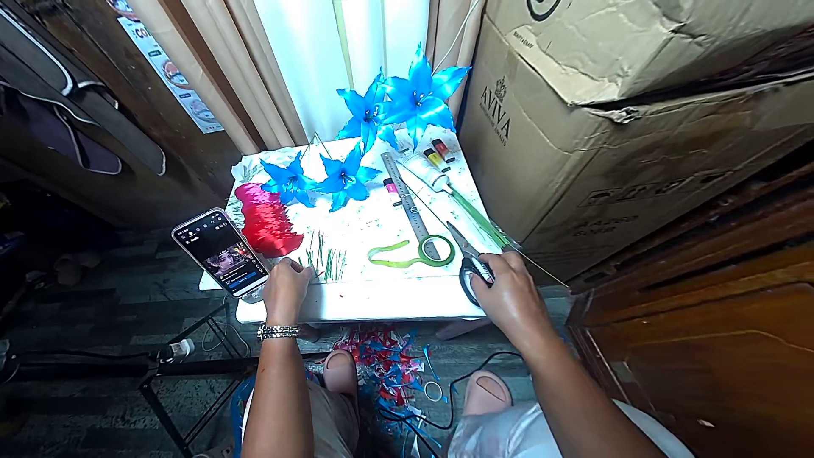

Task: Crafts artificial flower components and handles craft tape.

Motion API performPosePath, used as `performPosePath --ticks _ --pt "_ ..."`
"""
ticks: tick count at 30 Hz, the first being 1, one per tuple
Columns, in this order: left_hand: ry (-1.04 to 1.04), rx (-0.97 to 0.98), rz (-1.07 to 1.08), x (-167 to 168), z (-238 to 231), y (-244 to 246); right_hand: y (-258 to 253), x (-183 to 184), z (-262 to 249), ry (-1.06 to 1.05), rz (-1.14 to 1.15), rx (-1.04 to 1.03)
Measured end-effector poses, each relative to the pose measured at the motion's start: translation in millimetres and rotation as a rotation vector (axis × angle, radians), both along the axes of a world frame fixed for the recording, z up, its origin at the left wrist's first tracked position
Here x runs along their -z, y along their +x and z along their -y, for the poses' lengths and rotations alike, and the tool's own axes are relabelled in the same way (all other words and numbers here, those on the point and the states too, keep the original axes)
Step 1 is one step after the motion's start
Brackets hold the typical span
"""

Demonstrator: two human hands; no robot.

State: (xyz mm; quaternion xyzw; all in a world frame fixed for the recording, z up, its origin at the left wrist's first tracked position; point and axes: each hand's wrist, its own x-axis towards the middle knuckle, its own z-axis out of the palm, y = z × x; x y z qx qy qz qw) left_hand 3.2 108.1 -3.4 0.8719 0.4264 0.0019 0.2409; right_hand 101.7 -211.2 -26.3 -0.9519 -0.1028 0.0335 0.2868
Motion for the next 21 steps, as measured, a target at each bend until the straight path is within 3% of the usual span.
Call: performPosePath --ticks 2,6,8,17,21 --pt "0.056 0.085 0.115 0 6 1 -1 1 -1 -0.002 0.016 -0.002" --pt "0.169 0.472 0.455 19 21 13 -1 1 -4 -0.021 0.018 -0.01" --pt "0.187 0.551 0.495 28 39 23 -1 0 -7 -0.038 0.01 -0.012" --pt "0.289 0.467 0.33 46 76 50 -3 -3 -9 -0.079 -0.009 -0.046" --pt "0.173 0.44 0.47 48 73 48 -2 -6 -9 -0.077 0.048 -0.057"
